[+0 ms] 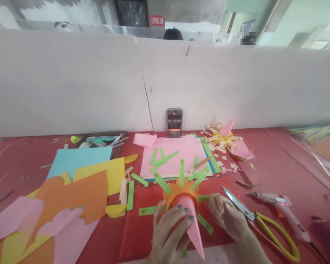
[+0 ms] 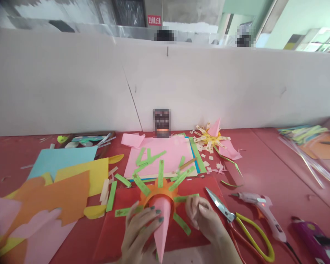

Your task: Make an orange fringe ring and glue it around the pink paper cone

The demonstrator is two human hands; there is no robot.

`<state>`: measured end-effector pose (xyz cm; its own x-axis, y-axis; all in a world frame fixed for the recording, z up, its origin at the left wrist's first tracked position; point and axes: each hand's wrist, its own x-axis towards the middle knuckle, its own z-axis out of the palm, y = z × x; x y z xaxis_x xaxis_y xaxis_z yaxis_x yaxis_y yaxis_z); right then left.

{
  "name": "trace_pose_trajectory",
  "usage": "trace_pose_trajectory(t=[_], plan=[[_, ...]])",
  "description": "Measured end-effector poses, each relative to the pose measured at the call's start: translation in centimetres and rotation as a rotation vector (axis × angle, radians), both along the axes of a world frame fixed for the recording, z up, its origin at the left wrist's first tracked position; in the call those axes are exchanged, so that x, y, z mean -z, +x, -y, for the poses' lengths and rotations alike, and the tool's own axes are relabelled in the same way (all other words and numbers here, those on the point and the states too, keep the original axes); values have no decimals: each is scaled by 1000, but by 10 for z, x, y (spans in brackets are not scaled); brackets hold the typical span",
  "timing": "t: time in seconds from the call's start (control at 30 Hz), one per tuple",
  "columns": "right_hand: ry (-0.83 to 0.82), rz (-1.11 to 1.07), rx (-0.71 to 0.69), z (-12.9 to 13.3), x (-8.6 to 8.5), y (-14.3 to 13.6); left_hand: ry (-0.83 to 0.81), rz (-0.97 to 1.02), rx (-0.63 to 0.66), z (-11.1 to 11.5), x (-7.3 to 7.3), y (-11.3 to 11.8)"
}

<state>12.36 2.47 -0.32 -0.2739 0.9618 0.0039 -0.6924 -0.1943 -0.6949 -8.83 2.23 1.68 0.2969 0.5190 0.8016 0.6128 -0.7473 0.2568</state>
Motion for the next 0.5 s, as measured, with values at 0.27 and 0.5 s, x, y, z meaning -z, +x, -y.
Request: trace_pose_trajectory(t=[0.27, 0.5], plan=[[-187, 474, 561, -9, -16, 17, 123, 48, -70, 5, -13, 4], [232, 1255, 748, -8, -19, -3, 83, 26, 20, 11, -18, 6]])
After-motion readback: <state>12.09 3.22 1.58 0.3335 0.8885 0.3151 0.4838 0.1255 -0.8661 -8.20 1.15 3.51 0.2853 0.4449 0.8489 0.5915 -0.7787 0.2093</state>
